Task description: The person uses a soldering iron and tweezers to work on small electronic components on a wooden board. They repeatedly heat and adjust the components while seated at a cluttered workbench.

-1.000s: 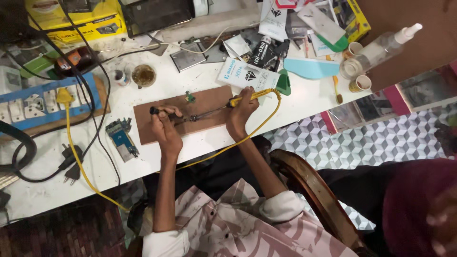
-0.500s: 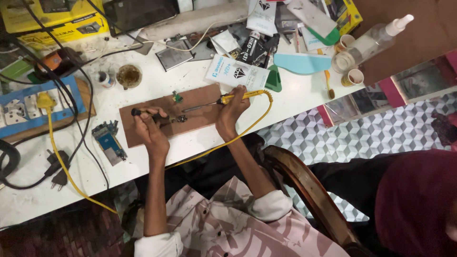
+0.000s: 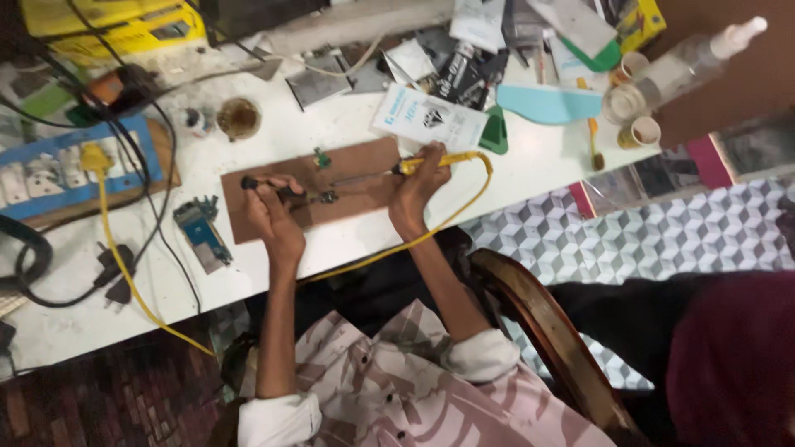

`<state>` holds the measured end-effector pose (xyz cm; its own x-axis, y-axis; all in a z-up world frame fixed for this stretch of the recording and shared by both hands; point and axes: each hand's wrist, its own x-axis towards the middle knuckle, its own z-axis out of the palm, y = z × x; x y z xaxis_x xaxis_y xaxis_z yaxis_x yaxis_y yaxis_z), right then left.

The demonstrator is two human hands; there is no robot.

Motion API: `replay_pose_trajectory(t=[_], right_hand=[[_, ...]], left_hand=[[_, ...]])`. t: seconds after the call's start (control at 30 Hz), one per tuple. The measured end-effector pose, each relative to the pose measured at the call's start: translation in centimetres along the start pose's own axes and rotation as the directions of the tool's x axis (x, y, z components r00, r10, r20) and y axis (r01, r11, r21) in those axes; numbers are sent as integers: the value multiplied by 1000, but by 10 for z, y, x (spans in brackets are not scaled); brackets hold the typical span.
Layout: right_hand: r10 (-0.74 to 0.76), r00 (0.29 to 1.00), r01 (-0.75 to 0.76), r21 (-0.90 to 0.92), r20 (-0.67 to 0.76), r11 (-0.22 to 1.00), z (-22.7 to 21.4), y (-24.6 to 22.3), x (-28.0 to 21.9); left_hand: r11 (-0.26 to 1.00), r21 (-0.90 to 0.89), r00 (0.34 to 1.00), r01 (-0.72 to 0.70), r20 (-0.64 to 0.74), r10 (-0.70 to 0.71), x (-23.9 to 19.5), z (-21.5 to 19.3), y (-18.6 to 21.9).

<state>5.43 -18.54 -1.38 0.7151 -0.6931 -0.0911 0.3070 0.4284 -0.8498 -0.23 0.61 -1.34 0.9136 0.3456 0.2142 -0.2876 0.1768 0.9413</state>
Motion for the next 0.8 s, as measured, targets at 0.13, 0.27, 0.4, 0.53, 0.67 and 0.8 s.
replay_pose_trajectory(t=[0.13, 0.27, 0.4, 0.53, 0.67, 0.8], right_hand=[[92, 994, -88, 58, -63, 994, -2, -3, 8], [54, 998, -53, 40, -35, 998, 7, -3, 6], [29, 999, -27, 66, -30, 997, 3, -6, 8], [-29, 999, 29, 9, -18, 1000, 5, -6, 3], [-5, 1000, 5, -1, 7, 1000, 8, -10, 4], [20, 1000, -20, -19, 2, 1000, 5, -13, 0]], left_hand=[[997, -80, 1000, -8, 15, 9, -1, 6, -6], [999, -32, 1000, -10, -5, 10, 3, 4, -4], [999, -7, 999, -48, 7, 48, -2, 8, -4], [991, 79, 994, -110, 14, 109, 0, 7, 5], [987, 102, 992, -127, 24, 125, 3, 11, 9], [990, 92, 994, -111, 26, 109, 0, 9, 13]])
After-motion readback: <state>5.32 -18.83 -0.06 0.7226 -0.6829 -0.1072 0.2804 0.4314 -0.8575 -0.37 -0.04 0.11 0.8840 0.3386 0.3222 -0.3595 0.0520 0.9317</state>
